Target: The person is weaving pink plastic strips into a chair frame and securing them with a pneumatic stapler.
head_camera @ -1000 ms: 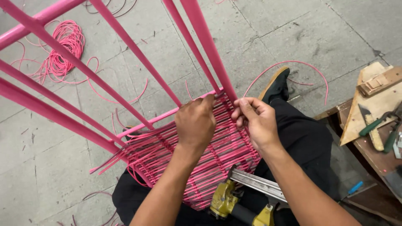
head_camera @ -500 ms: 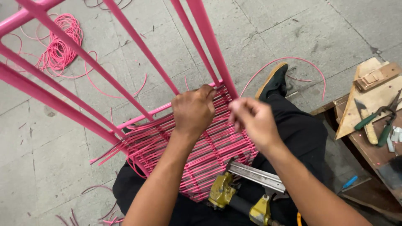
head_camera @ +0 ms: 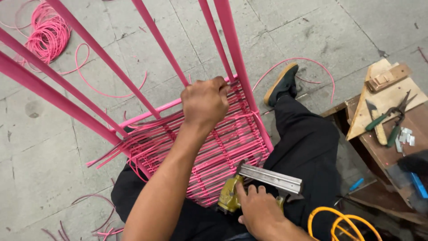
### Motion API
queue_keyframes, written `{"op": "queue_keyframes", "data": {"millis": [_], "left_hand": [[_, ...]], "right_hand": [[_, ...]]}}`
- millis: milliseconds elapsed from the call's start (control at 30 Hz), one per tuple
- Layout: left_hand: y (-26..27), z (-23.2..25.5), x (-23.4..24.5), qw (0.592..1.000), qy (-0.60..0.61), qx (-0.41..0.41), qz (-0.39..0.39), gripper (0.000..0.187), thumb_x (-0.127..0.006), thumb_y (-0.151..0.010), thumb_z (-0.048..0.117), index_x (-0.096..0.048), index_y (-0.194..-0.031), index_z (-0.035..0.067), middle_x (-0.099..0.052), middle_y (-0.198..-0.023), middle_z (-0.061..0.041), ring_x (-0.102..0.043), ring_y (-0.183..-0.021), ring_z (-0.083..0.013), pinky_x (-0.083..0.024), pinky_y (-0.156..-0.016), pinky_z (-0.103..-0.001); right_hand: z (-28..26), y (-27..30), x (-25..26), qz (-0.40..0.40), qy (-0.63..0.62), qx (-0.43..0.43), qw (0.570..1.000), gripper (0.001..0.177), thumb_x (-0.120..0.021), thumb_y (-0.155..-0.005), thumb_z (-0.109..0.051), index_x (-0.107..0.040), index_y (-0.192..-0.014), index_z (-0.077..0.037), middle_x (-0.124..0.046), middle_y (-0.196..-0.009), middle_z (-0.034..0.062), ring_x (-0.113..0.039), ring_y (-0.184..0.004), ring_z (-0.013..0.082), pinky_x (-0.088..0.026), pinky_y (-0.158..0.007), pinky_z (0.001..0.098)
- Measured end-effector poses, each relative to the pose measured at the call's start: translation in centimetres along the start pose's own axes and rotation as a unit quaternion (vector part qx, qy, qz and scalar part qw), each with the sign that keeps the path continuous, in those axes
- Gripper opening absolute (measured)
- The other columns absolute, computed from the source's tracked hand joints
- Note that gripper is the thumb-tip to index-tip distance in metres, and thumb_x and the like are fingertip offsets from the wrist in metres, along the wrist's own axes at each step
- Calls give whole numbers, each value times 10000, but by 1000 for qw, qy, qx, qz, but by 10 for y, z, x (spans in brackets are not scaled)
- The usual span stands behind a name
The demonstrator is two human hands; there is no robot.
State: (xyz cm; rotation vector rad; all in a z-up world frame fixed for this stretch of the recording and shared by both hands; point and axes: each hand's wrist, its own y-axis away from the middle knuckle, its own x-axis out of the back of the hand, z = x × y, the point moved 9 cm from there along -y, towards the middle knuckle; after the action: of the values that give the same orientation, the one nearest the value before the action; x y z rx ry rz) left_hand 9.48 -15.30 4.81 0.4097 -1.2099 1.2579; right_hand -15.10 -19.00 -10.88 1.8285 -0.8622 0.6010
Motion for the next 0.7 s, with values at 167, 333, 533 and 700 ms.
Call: {"op": "queue_keyframes", "data": {"millis": [167, 333, 533, 700], "left_hand": [[-2, 0, -3, 1000, -1, 6, -18, 146, -734, -857, 272, -811, -877, 150, -724, -671, -142, -724, -623, -336, -575, -633, -484], [-1, -2, -4, 1000, 2, 15, -25, 154, -727, -872, 280, -811, -890, 152, -733, -684, -131, -734, -627, -317, -584, -637, -467], [0, -4, -6, 1000, 14, 16, -18, 148, -726, -860, 280, -809, -863, 157, -729, -682, -139, -732, -639, -337, -577, -629, -486], [-1, -3, -5, 1000, 20, -2, -2, 157, -715, -857, 266, -785, -802, 137, -713, -677, -163, -724, -656, -363, -564, -626, -516]], "right_hand": [[14, -10, -19, -83, 45, -63, 994, 1049, -832, -824, -339, -185, -1575, 4, -667, -1093, 203, -656, -1034, 370, -553, -886, 431], [24, -21, -24, -143, 42, -12, 989, 983, -684, -868, -98, -95, -1613, 154, -736, -1020, 257, -728, -974, 393, -566, -885, 428], [50, 6, 90, 140, -139, 123, 973, 923, -890, -761, -315, -371, -1429, 54, -638, -1216, 309, -652, -1093, 441, -516, -891, 477], [95, 25, 159, 193, -515, 25, 835, 307, -814, -869, -135, -650, -1054, 47, -685, -835, 159, -652, -735, 242, -559, -679, 402]]}}
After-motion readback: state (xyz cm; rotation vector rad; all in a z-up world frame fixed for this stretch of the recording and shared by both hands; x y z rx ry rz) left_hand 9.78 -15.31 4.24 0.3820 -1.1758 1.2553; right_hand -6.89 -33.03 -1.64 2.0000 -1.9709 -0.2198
